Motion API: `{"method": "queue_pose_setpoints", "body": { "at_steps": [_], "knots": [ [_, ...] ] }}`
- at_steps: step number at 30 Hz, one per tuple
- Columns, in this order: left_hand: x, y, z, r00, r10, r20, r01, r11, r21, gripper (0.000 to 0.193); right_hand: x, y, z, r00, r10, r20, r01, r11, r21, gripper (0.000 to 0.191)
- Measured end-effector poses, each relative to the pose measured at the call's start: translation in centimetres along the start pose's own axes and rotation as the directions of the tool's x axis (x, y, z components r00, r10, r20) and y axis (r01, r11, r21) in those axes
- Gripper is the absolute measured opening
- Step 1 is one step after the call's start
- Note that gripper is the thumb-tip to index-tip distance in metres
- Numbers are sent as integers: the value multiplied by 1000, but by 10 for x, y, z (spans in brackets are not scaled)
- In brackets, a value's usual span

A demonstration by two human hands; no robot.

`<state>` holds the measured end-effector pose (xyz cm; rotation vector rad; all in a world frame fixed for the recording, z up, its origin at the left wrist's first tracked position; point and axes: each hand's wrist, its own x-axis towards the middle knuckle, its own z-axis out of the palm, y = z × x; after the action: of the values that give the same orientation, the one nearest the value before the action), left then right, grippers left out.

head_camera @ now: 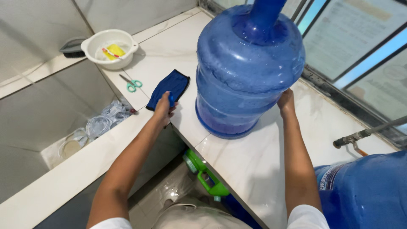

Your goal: The person cleans a blue plastic cap with a toothbrush, then places it on a large blue water jug. They wipe the jug with a cloth, retrieve a shrink-wrap seal from a cabinet, and use a heat gun to shrink the seal around the jug's neck. The person repeats the process on a second jug, including cutting the seal with scissors and rinsing the jug under running water.

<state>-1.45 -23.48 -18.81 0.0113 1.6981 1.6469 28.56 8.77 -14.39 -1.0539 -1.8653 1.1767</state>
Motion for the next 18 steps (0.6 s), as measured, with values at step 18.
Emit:
{"method": "queue_pose_setpoints", "body": {
  "at_steps": [18],
  "knots": [
    [-31,98,-33,990,135,-41,-136,990,-38,46,5,-30,8,731,-637,247,656,554,-513,40]
  ]
}}
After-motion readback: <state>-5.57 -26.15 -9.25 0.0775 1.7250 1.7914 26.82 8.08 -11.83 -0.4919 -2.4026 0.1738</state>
